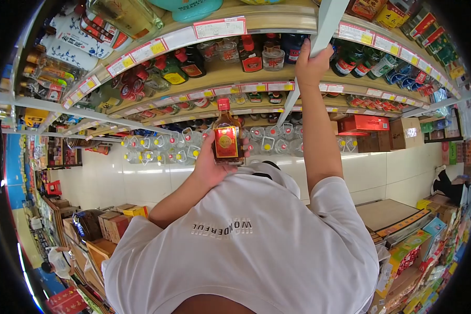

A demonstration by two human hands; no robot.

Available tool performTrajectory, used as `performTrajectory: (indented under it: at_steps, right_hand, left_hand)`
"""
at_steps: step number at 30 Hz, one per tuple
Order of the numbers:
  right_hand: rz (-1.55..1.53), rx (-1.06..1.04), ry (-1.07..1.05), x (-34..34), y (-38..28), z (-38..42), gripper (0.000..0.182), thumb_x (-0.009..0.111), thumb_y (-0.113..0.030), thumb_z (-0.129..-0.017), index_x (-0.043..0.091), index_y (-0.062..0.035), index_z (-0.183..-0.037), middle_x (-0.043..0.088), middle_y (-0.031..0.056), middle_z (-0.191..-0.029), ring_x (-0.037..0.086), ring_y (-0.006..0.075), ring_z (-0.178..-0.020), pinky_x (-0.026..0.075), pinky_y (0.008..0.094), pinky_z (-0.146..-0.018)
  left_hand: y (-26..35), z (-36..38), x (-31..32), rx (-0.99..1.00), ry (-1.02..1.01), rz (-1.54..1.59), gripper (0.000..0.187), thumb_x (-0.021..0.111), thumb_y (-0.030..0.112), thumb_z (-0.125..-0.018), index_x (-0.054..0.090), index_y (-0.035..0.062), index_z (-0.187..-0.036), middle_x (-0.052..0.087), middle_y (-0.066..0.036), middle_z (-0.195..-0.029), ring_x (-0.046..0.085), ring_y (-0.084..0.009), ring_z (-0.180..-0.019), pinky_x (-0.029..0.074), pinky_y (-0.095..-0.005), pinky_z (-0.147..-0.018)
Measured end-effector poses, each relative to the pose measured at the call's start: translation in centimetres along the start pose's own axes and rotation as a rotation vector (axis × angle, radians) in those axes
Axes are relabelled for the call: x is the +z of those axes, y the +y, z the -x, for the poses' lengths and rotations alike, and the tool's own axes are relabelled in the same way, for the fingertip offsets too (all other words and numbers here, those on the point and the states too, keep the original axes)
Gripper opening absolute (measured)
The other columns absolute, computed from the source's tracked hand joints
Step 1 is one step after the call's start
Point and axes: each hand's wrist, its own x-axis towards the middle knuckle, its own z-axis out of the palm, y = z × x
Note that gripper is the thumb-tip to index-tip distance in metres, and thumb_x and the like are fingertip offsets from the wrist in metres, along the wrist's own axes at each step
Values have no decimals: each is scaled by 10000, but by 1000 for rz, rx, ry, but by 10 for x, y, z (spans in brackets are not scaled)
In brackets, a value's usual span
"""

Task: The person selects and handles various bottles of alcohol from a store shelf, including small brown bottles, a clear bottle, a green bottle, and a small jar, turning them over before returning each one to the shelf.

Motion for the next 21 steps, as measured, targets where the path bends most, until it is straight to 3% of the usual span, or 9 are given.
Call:
performTrajectory:
  at_steps: [5, 11, 14, 15, 19, 21]
  right_hand:
    - [14, 46, 2, -1, -8, 0, 465, 629, -322, -874, 466, 23, -1139, 607, 220, -971, 618, 368, -855, 476, 428, -749]
    - [-11, 61, -10, -4, -14, -1, 479, 622, -354, -877, 457, 3, -1151, 592, 227, -960, 590, 426, -853, 457, 470, -743]
    - [-12, 65, -12, -2, -11, 0, 478, 624, -352, -875, 457, 2, -1150, 593, 229, -954, 589, 430, -855, 458, 471, -740]
    - [-11, 64, -3, -2, -10, -1, 476, 626, -350, -873, 459, 1, -1148, 593, 230, -954, 590, 430, -855, 458, 471, -739]
    - [9, 42, 22, 0, -9, 0, 470, 638, -337, -866, 466, 6, -1138, 593, 230, -951, 593, 422, -852, 460, 465, -732]
    - [3, 33, 25, 1, -7, 1, 471, 644, -328, -863, 467, 14, -1134, 591, 231, -949, 594, 415, -846, 461, 459, -728]
  left_hand:
    - [-1, 4, -12, 13, 36, 63, 536, 365, 503, -967, 453, 100, -1310, 607, -158, -1165, 652, -326, -963, 576, -345, -493]
    - [10, -1, -17, 141, 32, 2, 487, 378, 452, -981, 450, 104, -1313, 601, -140, -1180, 649, -309, -969, 584, -323, -555]
    - [19, 1, -3, 168, 130, 14, 464, 359, 457, -990, 462, 117, -1287, 609, -134, -1159, 643, -300, -984, 582, -341, -568]
    - [22, 1, -2, 181, 98, -5, 459, 373, 453, -989, 455, 108, -1281, 600, -133, -1176, 634, -304, -1008, 595, -395, -678]
    - [38, -8, -14, 293, 129, -212, 413, 444, 402, -981, 451, 98, -1260, 597, -130, -1132, 621, -301, -1014, 544, -492, -854]
    - [47, -15, -10, 324, 172, -195, 408, 469, 386, -975, 448, 99, -1264, 598, -120, -1112, 620, -288, -993, 530, -503, -880]
